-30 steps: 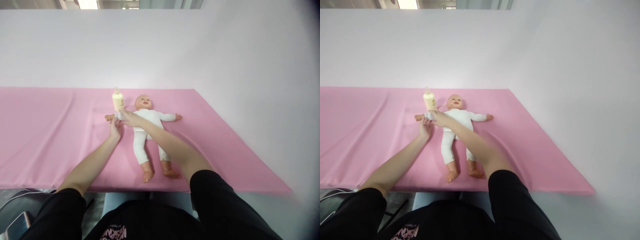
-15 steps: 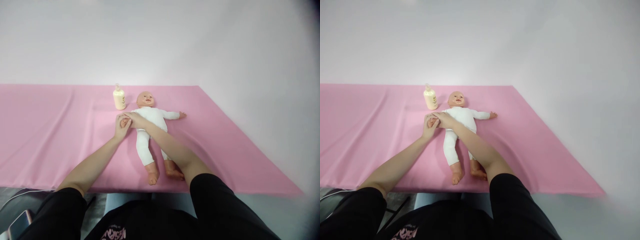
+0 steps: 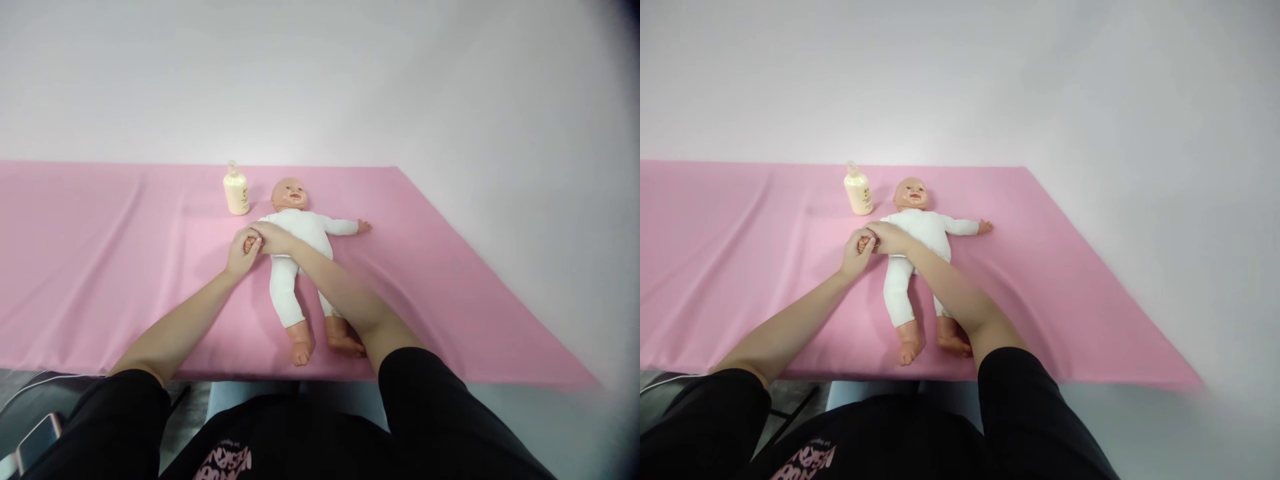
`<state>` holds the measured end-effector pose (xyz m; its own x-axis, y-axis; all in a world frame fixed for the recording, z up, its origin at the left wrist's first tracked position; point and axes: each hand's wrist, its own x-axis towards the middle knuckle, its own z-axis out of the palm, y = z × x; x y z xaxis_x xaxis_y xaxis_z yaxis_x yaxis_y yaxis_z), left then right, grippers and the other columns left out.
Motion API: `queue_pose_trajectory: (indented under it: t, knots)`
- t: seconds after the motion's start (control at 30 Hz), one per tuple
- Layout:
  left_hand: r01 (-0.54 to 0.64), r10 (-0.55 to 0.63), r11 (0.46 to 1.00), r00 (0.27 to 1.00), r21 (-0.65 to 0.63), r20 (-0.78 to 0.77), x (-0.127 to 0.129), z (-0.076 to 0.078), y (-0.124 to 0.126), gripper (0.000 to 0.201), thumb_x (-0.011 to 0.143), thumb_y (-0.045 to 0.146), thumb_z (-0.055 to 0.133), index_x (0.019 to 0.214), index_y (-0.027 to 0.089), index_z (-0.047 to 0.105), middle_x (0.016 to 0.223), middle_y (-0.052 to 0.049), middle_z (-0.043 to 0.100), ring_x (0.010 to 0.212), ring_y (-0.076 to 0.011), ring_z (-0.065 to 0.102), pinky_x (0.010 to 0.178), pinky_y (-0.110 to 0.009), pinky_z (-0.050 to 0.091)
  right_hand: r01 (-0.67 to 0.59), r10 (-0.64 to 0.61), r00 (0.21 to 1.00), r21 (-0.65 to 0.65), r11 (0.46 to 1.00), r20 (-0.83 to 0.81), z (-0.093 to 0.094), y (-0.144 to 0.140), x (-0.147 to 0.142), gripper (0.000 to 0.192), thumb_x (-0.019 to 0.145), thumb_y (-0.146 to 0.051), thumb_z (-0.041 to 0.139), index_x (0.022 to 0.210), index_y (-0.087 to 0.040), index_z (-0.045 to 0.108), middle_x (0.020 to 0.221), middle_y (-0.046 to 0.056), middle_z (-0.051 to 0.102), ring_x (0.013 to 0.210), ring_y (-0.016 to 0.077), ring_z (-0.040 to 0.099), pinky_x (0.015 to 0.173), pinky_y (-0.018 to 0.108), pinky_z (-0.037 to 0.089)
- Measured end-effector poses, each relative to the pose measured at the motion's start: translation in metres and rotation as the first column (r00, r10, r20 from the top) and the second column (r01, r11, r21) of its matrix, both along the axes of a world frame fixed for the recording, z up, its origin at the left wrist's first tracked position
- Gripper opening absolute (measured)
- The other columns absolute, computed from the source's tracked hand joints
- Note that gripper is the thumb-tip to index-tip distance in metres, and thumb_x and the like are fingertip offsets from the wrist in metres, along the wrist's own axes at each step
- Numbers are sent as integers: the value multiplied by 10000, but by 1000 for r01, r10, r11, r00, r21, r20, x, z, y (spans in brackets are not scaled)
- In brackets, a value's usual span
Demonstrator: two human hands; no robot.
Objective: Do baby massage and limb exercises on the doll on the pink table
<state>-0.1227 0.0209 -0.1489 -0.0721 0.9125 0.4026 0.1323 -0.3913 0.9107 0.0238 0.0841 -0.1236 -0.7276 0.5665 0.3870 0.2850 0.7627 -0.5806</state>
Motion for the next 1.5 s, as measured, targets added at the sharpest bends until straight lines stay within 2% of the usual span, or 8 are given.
queue_pose_trajectory:
  t: [0.13,0.37,0.47,0.6,0.73,0.87,1.17,1.5]
  knots:
    - [41,-38,997,998,61,-43,-1,-4,1,71,869,220,691,813,251,659,932,-43,643,983,-232,598,1071,-364,456,-35,34,999,-15,999,-28,4,-4,0,371,751,-201,584,1120,-169,605,991,58,700,862,216,604,775,311,441]
    - [45,-45,999,999,1,14,2,-10,0,156,811,184,732,943,247,677,1045,-57,657,1064,-238,615,1116,-371,449,38,-41,998,63,997,52,1,-1,2,265,742,-172,561,1003,-187,605,823,17,627,752,204,543,702,292,403]
    - [45,-46,998,998,36,36,3,-13,-1,266,800,181,759,1042,243,669,1134,-72,652,1126,-242,621,1151,-375,430,88,-92,992,52,995,82,1,-2,4,456,725,-115,564,1174,-183,599,870,26,671,784,211,580,734,296,430]
    - [29,-23,985,999,172,-37,-1,-19,6,344,832,302,775,1138,227,635,1221,-107,626,1218,-268,596,1177,-414,421,115,-118,990,47,992,71,1,-2,6,711,721,-77,573,1421,-175,499,1012,62,725,882,228,631,821,322,483]
    - [52,39,921,974,385,-224,-6,-29,19,390,955,447,633,1246,203,548,1261,-142,589,1231,-288,578,1132,-498,454,97,-97,994,10,995,43,-4,1,5,774,733,-84,568,1494,-155,444,1150,101,712,934,222,643,886,342,508]
    - [41,119,887,942,460,-314,-9,-38,27,354,1019,446,529,1279,205,508,1262,-143,581,1224,-278,576,1108,-500,462,116,-116,993,10,993,17,-11,4,1,832,705,-44,527,1522,-137,401,1150,109,700,937,223,637,894,353,515]
    - [-95,264,890,906,447,-332,-11,-42,25,442,966,539,596,1273,227,530,1338,-145,514,1308,-315,495,1158,-541,393,164,-172,977,76,984,123,-3,4,-1,210,749,-182,624,948,-147,682,904,72,723,772,192,586,780,291,447]
    - [21,130,892,945,451,-301,-14,-43,26,539,956,586,598,1363,243,512,1403,-151,481,1355,-331,479,1168,-550,389,79,-79,997,-18,997,7,-4,5,0,91,720,-174,566,804,-171,601,749,-5,622,671,135,492,695,268,380]
